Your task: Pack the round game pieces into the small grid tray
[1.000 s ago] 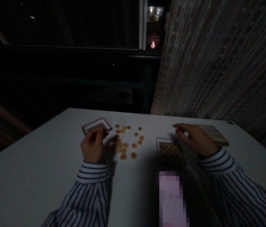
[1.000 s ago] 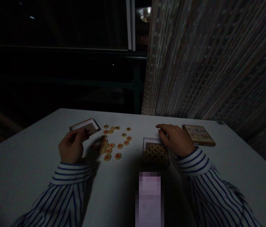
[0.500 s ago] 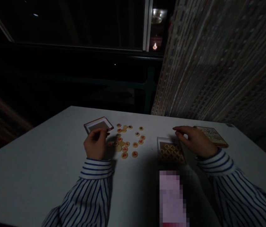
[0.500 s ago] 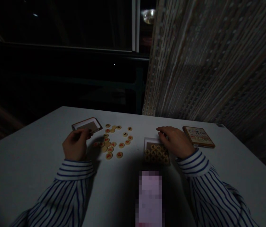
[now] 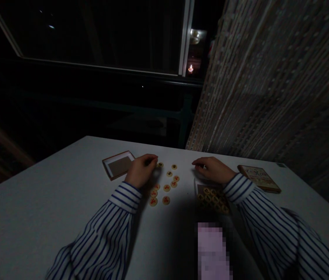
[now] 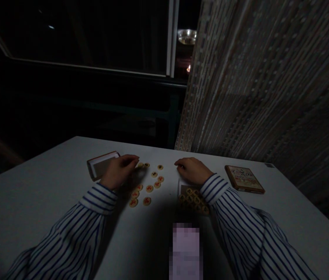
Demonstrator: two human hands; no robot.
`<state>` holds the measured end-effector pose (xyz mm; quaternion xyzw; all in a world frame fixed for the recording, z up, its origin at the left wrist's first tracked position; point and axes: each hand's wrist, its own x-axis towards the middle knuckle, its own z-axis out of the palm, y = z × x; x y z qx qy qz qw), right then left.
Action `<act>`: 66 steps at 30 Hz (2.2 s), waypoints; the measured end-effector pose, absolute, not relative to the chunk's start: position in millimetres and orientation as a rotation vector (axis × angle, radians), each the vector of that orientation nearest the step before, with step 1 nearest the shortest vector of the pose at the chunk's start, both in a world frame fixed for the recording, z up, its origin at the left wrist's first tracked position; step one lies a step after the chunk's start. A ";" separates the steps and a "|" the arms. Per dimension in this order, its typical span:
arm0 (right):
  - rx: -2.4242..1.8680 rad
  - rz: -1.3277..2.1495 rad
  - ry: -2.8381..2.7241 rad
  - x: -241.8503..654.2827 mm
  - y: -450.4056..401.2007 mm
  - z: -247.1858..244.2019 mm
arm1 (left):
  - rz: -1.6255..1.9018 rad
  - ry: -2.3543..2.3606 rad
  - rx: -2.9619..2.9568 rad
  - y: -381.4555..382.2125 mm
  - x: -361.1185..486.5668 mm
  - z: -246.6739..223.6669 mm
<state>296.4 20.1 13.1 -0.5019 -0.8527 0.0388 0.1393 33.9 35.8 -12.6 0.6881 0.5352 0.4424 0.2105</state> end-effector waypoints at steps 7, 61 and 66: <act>-1.518 0.214 -2.554 262.3 63.6 -6.4 | 0.780 1.525 2.226 62.9 56.3 -19.7; -1.331 0.101 -2.273 284.6 10.8 4.3 | 0.960 0.977 1.714 33.7 120.0 -16.1; -1.289 0.256 -2.185 297.4 -2.8 4.5 | 0.989 0.944 1.652 20.2 130.3 -16.3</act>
